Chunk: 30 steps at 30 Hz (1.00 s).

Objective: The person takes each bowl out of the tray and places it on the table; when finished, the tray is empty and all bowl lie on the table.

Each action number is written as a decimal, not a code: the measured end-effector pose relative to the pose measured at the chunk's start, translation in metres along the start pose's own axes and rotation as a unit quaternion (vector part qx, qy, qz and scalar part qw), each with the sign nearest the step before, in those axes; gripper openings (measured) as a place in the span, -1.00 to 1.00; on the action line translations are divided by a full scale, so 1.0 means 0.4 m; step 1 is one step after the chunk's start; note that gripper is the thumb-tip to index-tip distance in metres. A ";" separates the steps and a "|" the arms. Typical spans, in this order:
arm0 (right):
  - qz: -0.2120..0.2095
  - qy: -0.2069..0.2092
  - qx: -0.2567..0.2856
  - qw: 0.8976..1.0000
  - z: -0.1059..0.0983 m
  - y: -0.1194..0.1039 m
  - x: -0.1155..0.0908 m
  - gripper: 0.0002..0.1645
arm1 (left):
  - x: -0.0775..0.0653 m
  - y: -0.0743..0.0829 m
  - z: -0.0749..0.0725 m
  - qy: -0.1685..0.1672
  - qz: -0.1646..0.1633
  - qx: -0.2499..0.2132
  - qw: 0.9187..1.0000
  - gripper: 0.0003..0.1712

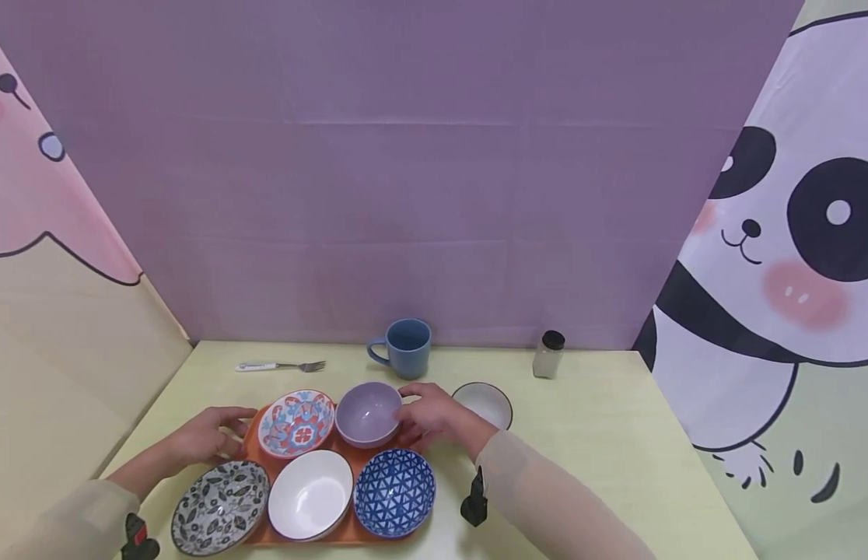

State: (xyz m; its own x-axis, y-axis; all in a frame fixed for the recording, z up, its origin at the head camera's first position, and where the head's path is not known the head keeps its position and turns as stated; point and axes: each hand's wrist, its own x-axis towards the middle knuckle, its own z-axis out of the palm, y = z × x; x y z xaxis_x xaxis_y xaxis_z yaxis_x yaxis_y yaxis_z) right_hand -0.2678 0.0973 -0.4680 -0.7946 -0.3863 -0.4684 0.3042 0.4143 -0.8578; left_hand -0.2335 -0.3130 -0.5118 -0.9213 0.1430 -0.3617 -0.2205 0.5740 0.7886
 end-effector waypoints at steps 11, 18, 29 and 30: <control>-0.004 0.026 0.078 0.997 0.016 0.019 0.015 -0.33 | -0.008 0.008 0.011 0.015 -0.001 0.001 1.000 -0.16; -0.008 0.043 0.085 0.995 0.022 0.018 0.017 -0.34 | -0.012 0.016 0.015 0.019 -0.003 0.011 1.000 -0.17; -0.034 0.054 0.075 0.995 0.021 0.019 0.004 -0.36 | -0.025 0.031 0.015 0.020 0.005 0.017 1.000 -0.19; -0.038 0.055 0.073 0.995 0.021 0.019 0.002 -0.36 | -0.025 0.030 0.015 0.021 0.006 0.017 1.000 -0.19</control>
State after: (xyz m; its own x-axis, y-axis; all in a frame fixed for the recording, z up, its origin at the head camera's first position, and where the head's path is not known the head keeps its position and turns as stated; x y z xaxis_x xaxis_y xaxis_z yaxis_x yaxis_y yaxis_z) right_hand -0.2618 0.0933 -0.4764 -0.8683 -0.3167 -0.3818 0.3079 0.2594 -0.9154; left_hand -0.2250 -0.3027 -0.5016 -0.9366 0.1167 -0.3305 -0.1988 0.5998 0.7751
